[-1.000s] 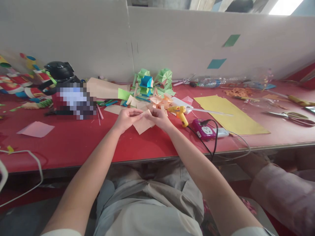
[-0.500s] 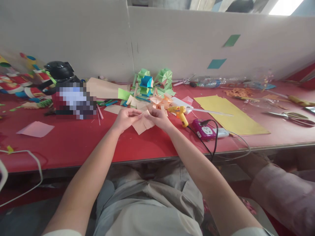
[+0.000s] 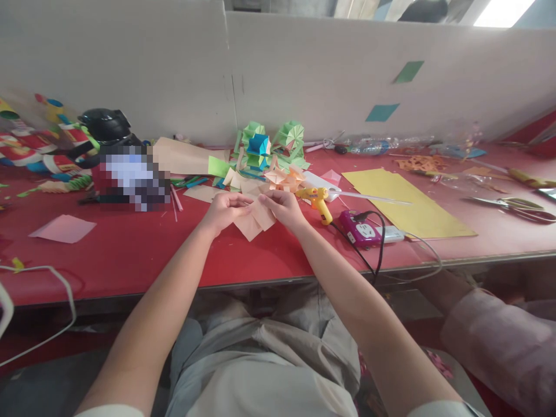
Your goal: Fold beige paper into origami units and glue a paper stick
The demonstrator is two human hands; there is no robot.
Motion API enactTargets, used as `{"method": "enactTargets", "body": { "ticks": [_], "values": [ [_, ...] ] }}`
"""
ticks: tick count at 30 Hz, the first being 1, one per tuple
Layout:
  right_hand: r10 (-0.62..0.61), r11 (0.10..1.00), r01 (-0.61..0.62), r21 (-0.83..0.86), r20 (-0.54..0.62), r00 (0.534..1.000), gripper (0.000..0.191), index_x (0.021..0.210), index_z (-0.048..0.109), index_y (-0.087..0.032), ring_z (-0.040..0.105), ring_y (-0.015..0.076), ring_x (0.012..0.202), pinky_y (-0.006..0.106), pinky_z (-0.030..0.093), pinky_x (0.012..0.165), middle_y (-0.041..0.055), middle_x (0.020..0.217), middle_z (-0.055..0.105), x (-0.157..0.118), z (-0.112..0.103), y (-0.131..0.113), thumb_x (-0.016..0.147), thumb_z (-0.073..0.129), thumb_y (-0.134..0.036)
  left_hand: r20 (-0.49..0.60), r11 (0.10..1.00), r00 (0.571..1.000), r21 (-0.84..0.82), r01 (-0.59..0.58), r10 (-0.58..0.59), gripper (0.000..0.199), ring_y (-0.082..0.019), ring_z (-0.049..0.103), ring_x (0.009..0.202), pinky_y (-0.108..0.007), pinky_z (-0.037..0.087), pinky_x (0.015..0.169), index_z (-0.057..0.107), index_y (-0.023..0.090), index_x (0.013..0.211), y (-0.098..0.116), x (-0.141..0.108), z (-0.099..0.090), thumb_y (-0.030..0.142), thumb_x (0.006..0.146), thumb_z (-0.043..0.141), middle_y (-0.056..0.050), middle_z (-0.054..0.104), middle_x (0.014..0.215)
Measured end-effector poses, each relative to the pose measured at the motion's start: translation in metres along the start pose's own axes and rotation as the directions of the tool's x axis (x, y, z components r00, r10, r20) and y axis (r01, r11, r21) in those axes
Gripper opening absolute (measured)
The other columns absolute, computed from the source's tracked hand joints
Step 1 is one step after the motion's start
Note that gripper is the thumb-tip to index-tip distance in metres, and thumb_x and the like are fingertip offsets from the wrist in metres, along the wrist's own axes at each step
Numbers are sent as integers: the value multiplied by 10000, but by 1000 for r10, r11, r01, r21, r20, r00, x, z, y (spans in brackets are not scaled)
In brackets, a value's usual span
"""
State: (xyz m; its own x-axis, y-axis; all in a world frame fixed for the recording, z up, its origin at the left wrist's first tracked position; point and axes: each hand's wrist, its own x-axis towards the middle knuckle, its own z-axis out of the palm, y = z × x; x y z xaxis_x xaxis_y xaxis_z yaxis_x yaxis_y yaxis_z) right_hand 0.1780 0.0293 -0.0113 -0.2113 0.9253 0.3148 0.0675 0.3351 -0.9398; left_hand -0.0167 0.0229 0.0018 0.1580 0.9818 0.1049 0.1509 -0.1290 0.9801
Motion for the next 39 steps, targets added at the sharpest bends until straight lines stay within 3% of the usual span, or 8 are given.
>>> {"method": "enactTargets", "body": {
  "ticks": [6, 11, 14, 20, 25, 28, 34, 39],
  "values": [
    [-68, 997, 66, -48, -26, 997, 548, 609, 469, -196, 314, 94, 561, 269, 243, 522, -39, 589, 368, -1, 1, -1, 822, 644, -670, 5, 988, 995, -118, 102, -103, 289, -250, 699, 790, -435, 559, 809, 790, 207, 806, -4, 3, 1, 293, 544, 878, -41, 749, 770],
    [-18, 999, 20, -47, 31, 999, 535, 700, 562, -186, 350, 103, 572, 268, 269, 520, -29, 616, 427, 0, 1, 0, 814, 626, -705, -89, 985, 991, -151, 81, -96, 275, -246, 687, 788, -420, 548, 806, 779, 197, 760, -2, 3, 2, 294, 524, 879, -36, 738, 747],
    [-46, 993, 48, -105, 20, 999, 544, 659, 522, -190, 347, 101, 580, 267, 271, 528, -33, 610, 407, 1, -1, 3, 817, 624, -700, -56, 989, 994, -121, 85, -92, 291, -239, 683, 769, -416, 545, 796, 768, 190, 771, 0, 1, 4, 322, 533, 869, -41, 738, 747],
    [-78, 978, 81, -191, 25, 997, 551, 603, 472, -198, 317, 96, 567, 266, 259, 520, -41, 572, 368, 3, -3, 4, 801, 663, -675, 28, 999, 999, -28, 26, -26, 296, -211, 674, 762, -364, 533, 770, 751, 187, 810, -1, -2, 8, 390, 619, 851, -42, 747, 781],
    [-17, 988, 20, -152, 16, 1000, 519, 674, 596, -180, 379, 108, 568, 266, 291, 511, -19, 587, 455, 2, -1, 3, 808, 652, -678, -84, 997, 994, 53, -62, 66, 378, -214, 656, 740, -343, 522, 715, 725, 188, 721, -1, 1, 8, 519, 605, 867, -43, 729, 732],
    [-30, 991, 32, -129, 23, 999, 509, 686, 593, -176, 405, 108, 571, 267, 305, 521, -11, 612, 496, 3, -3, 8, 816, 646, -665, -114, 999, 993, 20, -40, 42, 405, -219, 662, 740, -342, 528, 704, 708, 190, 718, -1, 2, 7, 532, 581, 876, -43, 730, 733],
    [-99, 975, 109, -195, 61, 993, 497, 643, 590, -176, 337, 96, 547, 280, 255, 518, -35, 560, 411, 5, -9, 11, 814, 678, -635, 56, 997, 996, 30, -67, 66, 381, -224, 677, 793, -327, 524, 724, 737, 195, 797, -3, 1, 8, 545, 674, 823, -41, 750, 813],
    [-28, 993, 34, -116, 47, 998, 548, 702, 645, -163, 428, 105, 560, 266, 319, 509, -3, 601, 528, 5, -8, 8, 779, 681, -704, -91, 977, 977, 114, -181, 192, 372, -204, 637, 741, -318, 491, 700, 714, 181, 746, -3, 4, 7, 540, 703, 799, -41, 723, 755]
  ]
}}
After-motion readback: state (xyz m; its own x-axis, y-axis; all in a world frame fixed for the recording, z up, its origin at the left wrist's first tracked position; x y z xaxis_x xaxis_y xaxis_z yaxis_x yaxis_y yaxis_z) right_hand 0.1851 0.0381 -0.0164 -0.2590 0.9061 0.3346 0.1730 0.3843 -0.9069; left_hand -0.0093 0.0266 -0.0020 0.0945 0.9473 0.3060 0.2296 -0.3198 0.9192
